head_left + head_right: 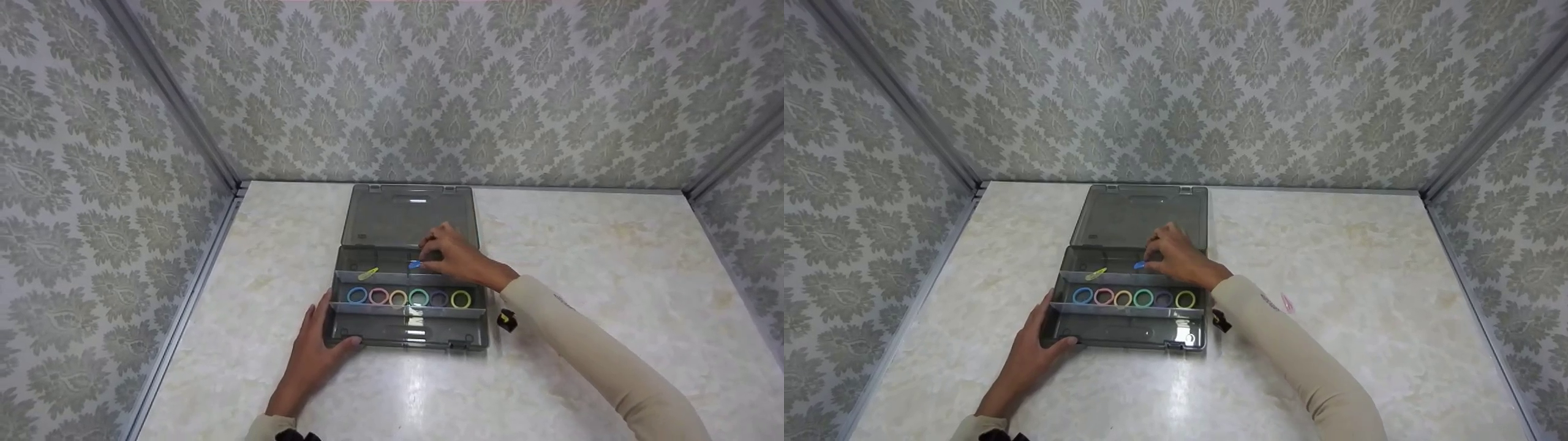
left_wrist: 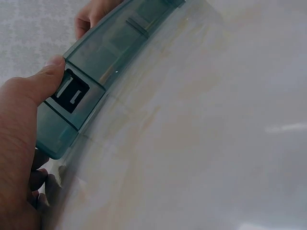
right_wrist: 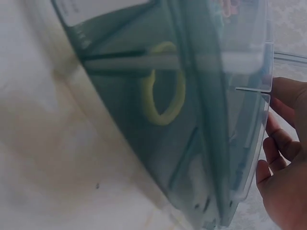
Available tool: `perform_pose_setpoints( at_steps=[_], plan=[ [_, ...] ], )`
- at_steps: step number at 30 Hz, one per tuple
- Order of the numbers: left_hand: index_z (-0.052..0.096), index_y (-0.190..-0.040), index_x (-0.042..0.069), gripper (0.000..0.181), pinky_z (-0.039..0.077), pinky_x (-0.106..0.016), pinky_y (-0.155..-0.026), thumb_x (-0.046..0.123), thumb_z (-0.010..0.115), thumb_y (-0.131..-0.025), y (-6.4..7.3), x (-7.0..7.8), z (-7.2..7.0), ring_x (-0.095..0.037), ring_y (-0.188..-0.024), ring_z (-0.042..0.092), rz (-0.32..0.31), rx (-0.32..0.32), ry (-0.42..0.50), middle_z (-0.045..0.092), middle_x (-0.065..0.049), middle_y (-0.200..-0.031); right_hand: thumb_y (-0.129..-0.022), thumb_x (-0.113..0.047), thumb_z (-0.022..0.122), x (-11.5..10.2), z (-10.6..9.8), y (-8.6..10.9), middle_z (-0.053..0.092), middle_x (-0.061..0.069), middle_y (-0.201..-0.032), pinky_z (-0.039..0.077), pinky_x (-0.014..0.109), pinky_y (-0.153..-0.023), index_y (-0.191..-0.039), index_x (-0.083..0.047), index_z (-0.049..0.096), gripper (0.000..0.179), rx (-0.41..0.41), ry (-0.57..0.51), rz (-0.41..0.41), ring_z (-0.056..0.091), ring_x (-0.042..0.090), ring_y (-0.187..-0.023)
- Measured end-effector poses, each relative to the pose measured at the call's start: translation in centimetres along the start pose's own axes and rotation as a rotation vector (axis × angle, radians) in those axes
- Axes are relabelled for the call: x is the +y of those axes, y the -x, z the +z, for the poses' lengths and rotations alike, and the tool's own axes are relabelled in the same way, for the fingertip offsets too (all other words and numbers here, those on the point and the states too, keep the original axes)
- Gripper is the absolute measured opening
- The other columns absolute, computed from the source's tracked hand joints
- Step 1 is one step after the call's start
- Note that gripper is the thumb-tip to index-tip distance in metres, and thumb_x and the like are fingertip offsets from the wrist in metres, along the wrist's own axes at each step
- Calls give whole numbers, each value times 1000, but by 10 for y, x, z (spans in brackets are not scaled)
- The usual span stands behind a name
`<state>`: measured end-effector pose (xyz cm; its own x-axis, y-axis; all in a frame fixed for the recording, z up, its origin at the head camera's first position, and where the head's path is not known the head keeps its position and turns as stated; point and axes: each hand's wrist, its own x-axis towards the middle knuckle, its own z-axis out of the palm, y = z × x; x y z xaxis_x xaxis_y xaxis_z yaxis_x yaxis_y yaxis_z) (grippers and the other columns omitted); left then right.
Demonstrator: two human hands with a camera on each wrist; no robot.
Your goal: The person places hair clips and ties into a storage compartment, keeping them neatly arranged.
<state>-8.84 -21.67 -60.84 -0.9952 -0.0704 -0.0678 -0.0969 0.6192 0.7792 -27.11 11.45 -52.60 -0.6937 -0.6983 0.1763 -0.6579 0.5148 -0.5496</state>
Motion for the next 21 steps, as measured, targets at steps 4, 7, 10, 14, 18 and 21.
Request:
perform_pose_setpoints(
  at_steps=[4,7,10,14,18,21],
  plan=[
    [20,-178,35,115,24,-77,-127,70,84,-88,0,1,0,-49,-167,16,8,4,-12,29,-14,-180,-101,-17,84,-4,3,-9,69,17,-132,42,62,-107,-108,-5,85,15,-44,22,10,52,37,-123],
    [20,-178,36,115,25,-78,-126,68,85,-88,0,1,0,-49,-167,17,8,5,-14,30,-14,-180,-101,-17,83,-6,6,-16,69,17,-136,39,62,-109,-110,-5,86,14,-67,28,7,51,37,-126],
    [19,-177,38,114,25,-78,-126,70,84,-89,0,1,0,-48,-167,16,4,-1,-5,29,-13,-181,-101,-18,84,-9,8,-21,68,18,-136,39,62,-108,-110,-6,86,15,-88,48,-2,51,37,-126],
    [19,-177,39,115,24,-78,-127,72,83,-87,0,0,-1,-46,-168,15,-13,-9,11,28,-12,-181,-99,-18,86,-12,12,-28,68,18,-135,42,60,-103,-108,-6,86,15,-97,83,-29,51,37,-124],
    [19,-177,39,116,22,-78,-127,73,83,-87,0,1,-2,-47,-168,14,-27,-15,14,27,-12,-181,-98,-17,87,-17,14,-34,68,18,-134,43,59,-101,-108,-5,86,15,-105,93,-45,51,37,-124],
    [19,-177,39,116,22,-77,-128,73,83,-87,0,1,-2,-47,-168,14,-36,-17,14,27,-12,-182,-97,-15,89,-19,16,-38,68,19,-134,44,65,-105,-105,-5,86,14,-114,108,-63,51,39,-126]
  ],
)
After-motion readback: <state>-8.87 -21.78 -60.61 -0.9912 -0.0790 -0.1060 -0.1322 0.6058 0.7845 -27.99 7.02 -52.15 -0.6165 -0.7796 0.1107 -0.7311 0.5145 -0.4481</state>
